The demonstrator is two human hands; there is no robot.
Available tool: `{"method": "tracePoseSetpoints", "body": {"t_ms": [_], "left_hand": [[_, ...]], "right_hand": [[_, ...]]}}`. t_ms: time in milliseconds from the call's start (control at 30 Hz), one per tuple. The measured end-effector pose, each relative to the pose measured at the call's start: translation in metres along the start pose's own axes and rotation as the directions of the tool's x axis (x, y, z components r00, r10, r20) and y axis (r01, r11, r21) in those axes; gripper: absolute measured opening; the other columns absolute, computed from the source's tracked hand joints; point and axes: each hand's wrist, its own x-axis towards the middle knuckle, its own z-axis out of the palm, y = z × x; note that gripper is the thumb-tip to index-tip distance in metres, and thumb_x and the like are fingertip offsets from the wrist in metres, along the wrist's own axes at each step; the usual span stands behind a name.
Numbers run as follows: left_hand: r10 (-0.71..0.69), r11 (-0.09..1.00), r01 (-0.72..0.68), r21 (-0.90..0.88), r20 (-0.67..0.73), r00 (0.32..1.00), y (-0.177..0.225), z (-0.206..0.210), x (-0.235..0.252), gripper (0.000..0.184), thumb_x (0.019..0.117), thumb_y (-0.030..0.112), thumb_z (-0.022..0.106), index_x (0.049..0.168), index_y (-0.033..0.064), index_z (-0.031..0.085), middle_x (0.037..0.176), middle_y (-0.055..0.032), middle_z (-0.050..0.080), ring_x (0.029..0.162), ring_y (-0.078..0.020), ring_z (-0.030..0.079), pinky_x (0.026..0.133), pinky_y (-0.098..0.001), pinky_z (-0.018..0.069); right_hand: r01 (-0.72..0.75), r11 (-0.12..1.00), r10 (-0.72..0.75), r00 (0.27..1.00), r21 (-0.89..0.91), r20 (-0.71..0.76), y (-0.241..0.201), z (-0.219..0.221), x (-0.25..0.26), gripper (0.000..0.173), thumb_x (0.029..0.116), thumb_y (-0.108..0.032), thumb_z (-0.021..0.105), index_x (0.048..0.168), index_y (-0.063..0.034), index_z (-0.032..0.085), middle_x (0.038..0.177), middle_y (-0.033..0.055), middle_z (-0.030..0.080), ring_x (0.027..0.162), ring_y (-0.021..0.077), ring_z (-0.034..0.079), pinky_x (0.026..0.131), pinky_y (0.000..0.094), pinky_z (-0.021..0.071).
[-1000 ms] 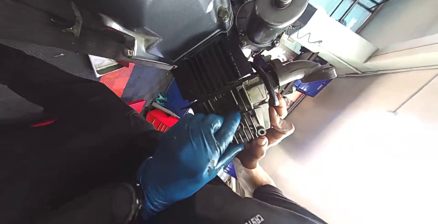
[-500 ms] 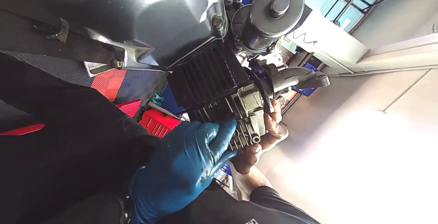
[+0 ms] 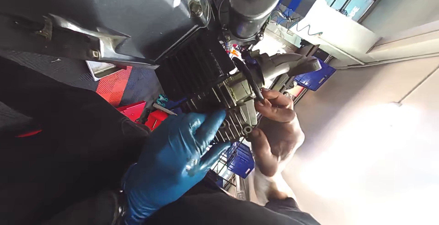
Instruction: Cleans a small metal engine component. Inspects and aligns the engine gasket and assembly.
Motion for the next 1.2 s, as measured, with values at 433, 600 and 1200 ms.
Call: {"method": "tracePoseSetpoints", "body": {"t_ms": [433,600,1200], "left_hand": [[-0.031,0.999,0.032,0.016,-0.041,0.999,0.006,0.000,0.001,0.044,0.0930,0.039,0.071,0.125,0.0085,0.073,0.096,-0.0095,0.070,0.083,-0.0189,0.064,0.072,-0.0278,0.0499],[-0.033,0.996,0.035,0.085,-0.025,0.999,0.014,-0.005,0.002,0.042,0.0987,0.040,0.061,0.125,0.0087,0.073,0.097,-0.0120,0.071,0.079,-0.0252,0.067,0.067,-0.0337,0.0509],[-0.062,0.997,0.061,-0.036,-0.039,0.997,-0.002,0.026,-0.016,0.046,0.1030,0.044,0.053,0.140,0.0193,0.064,0.116,-0.0007,0.067,0.105,-0.0142,0.063,0.090,-0.0293,0.0500]], "right_hand": [[-0.114,0.991,0.093,0.965,0.073,0.245,-0.003,-0.027,0.022,0.027,0.0834,-0.015,0.079,0.109,-0.0109,0.071,0.115,0.0061,0.068,0.114,0.0199,0.065,0.099,0.0405,0.0566],[-0.106,0.983,0.073,0.975,0.149,0.211,0.002,-0.023,0.019,0.027,0.0832,-0.017,0.080,0.108,-0.0109,0.073,0.115,0.0054,0.067,0.111,0.0186,0.064,0.096,0.0373,0.0564],[-0.168,0.939,0.076,0.953,0.301,0.295,0.012,-0.031,0.029,0.028,0.0800,-0.010,0.087,0.106,-0.0098,0.077,0.107,0.0036,0.071,0.106,0.0181,0.066,0.094,0.0357,0.0573]]}}
